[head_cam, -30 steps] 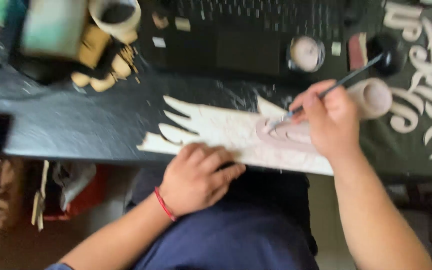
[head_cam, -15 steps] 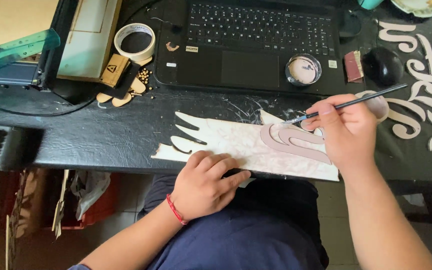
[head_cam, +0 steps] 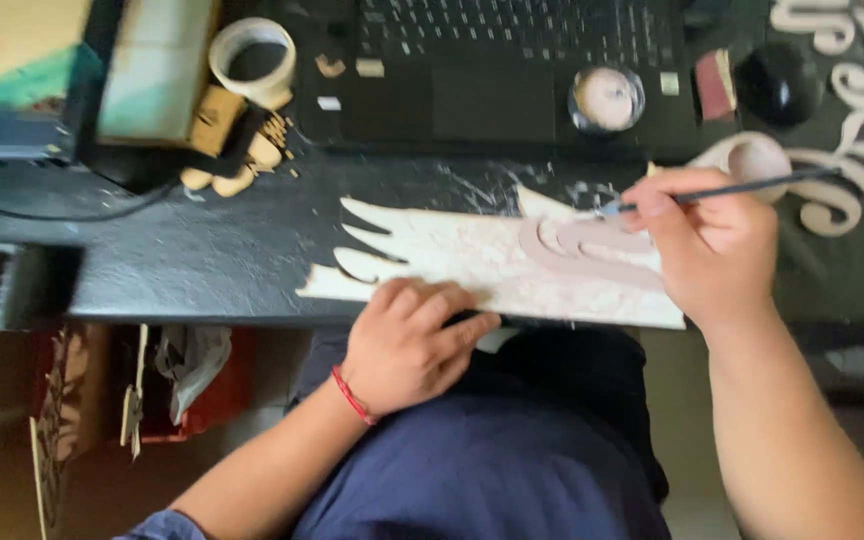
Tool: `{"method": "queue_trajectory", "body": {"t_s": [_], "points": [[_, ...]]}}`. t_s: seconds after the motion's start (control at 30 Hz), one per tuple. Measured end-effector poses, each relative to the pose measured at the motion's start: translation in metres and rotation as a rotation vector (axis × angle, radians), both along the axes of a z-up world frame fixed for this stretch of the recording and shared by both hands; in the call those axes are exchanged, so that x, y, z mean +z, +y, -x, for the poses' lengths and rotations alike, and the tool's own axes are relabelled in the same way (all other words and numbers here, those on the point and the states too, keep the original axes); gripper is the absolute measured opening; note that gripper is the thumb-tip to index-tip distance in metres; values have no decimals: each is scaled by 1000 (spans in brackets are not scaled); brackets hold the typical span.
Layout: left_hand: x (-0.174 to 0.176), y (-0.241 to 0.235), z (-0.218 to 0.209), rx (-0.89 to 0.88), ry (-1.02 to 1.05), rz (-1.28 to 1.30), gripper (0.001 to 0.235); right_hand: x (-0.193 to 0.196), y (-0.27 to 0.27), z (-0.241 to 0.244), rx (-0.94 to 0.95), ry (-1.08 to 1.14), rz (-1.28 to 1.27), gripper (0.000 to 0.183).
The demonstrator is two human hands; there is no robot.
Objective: Painting a decorative wooden cutout with a brush and then using a laptop to manage the design or production process.
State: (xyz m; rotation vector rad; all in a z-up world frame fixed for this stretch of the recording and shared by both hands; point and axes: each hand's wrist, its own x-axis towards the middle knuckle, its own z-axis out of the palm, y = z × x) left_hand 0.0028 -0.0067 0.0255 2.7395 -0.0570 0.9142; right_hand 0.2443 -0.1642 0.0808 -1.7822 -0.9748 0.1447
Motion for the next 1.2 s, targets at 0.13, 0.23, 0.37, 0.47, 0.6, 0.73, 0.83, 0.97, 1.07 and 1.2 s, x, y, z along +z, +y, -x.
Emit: {"method": "queue_trajectory", "body": {"t_s": [0.13, 0.23, 0.37, 0.47, 0.6, 0.73, 0.83, 0.97, 1.07, 1.2], "points": [[-6, -2, 0, 19, 4, -67, 26, 2, -4, 10, 134, -91, 38, 14], [-6, 0, -2, 39, -4, -90, 27, 3, -3, 11, 164, -144, 38, 16], [-8, -1, -2, 43, -11, -97, 26, 1, -3, 13, 165, -168, 60, 17], [-8, -1, -1, 45, -3, -86, 25, -3, -3, 17, 185, -155, 59, 14], [-11, 0, 1, 41, 12, -40, 27, -4, -8, 24, 218, -63, 44, 16], [-12, -3, 3, 17, 0, 10, 25, -5, -10, 26, 232, -8, -3, 23], [-9, -7, -2, 17, 14, 42, 24, -5, -4, 18, 217, 10, -21, 33], [-7, -6, -11, -15, 58, 104, 20, -8, 7, 7, 233, 138, 6, 30], [-2, -5, -19, -18, 31, 124, 14, -9, 19, 3, 254, 196, 45, 30], [-3, -9, -25, -4, 54, 87, 32, -10, 28, 0, 274, 166, 76, 26]]}}
